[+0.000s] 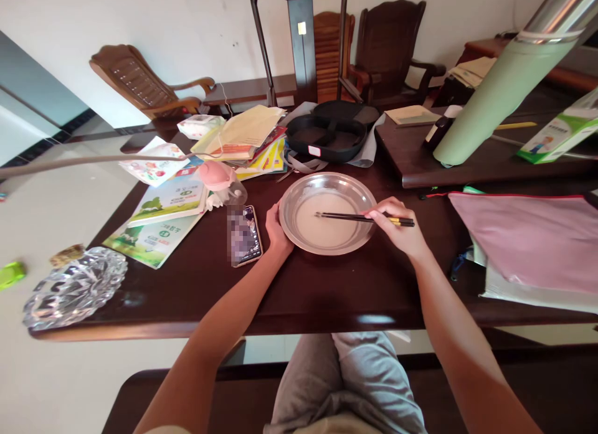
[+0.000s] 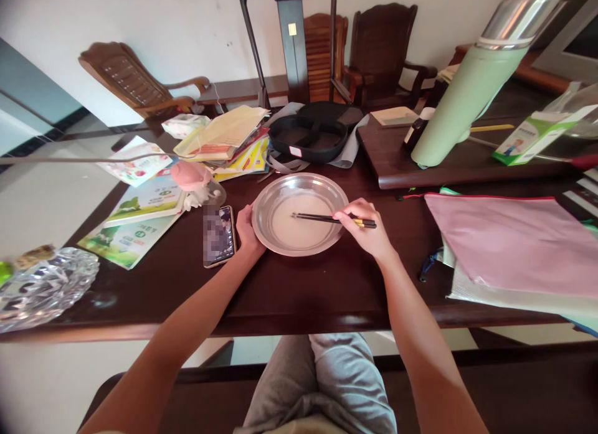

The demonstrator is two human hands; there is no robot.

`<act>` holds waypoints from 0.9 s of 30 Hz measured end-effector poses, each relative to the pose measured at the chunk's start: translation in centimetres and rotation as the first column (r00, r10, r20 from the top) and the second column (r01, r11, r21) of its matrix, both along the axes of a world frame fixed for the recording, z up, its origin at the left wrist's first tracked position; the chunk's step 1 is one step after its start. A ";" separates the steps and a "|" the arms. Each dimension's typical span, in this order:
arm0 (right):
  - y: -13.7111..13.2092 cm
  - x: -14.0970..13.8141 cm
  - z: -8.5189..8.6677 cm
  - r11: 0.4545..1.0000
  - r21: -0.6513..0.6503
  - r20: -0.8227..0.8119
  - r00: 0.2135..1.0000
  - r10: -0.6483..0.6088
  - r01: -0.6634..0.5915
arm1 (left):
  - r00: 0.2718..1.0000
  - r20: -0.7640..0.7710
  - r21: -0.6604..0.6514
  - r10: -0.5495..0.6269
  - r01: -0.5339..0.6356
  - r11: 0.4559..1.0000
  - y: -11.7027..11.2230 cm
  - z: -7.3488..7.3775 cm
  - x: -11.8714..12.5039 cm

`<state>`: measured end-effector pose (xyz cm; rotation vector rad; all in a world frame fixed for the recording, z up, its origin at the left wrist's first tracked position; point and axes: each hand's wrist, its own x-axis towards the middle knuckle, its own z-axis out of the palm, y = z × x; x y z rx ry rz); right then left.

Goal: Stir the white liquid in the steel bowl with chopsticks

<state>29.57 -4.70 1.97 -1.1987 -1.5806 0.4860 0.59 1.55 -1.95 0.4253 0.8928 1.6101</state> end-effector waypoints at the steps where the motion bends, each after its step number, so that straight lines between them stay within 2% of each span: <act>1: 0.1 0.2 0.0 0.999 0.017 -0.005 0.999 -0.034 0.034 | 1.000 0.000 -0.003 0.000 0.000 1.000 0.0 0.0 0.0; 4: 0.0 1.3 0.0 0.986 0.057 -0.129 0.981 -0.147 0.155 | 1.000 -0.012 -0.005 0.007 -0.007 1.000 -0.1 0.1 0.2; 7: -0.4 1.7 -0.1 0.990 0.037 -0.251 0.960 -0.122 0.136 | 1.000 -0.015 -0.001 0.025 -0.025 1.000 0.1 -0.1 0.2; 9: -0.4 1.3 -0.1 0.999 -0.009 -0.231 0.972 -0.045 0.044 | 0.999 -0.019 -0.004 0.038 -0.038 0.999 0.2 -0.4 0.1; 11: -0.2 0.5 -0.1 0.998 -0.046 -0.141 0.990 0.023 -0.030 | 0.999 -0.034 -0.007 0.042 -0.042 0.999 0.4 -0.7 0.0; 13: 0.2 0.0 0.0 0.998 -0.047 -0.052 0.998 0.045 -0.048 | 0.999 -0.034 -0.002 0.036 -0.036 0.999 0.5 -1.0 -0.1; 16: 0.5 0.5 0.1 0.999 -0.005 -0.037 0.999 -0.034 0.034 | 0.999 -0.022 -0.008 0.037 -0.037 0.999 0.6 -1.2 -0.2; 19: 0.3 1.7 0.2 0.991 0.042 -0.162 0.980 -0.116 0.124 | 0.999 -0.034 -0.009 0.035 -0.036 0.999 0.7 -1.1 -0.1; 22: -0.1 1.8 0.1 0.999 0.009 -0.225 0.973 -0.047 0.050 | 0.999 -0.030 0.002 0.028 -0.028 1.000 0.7 -1.0 -0.1; 25: 0.0 0.7 0.1 0.995 -0.072 -0.129 0.990 0.059 -0.069 | 0.999 -0.035 0.004 0.035 -0.035 0.999 0.8 -0.8 0.0; 27: 0.3 0.0 0.1 0.992 -0.076 -0.032 0.994 0.100 -0.103 | 0.998 -0.047 0.008 0.037 -0.037 0.999 0.8 -0.7 0.1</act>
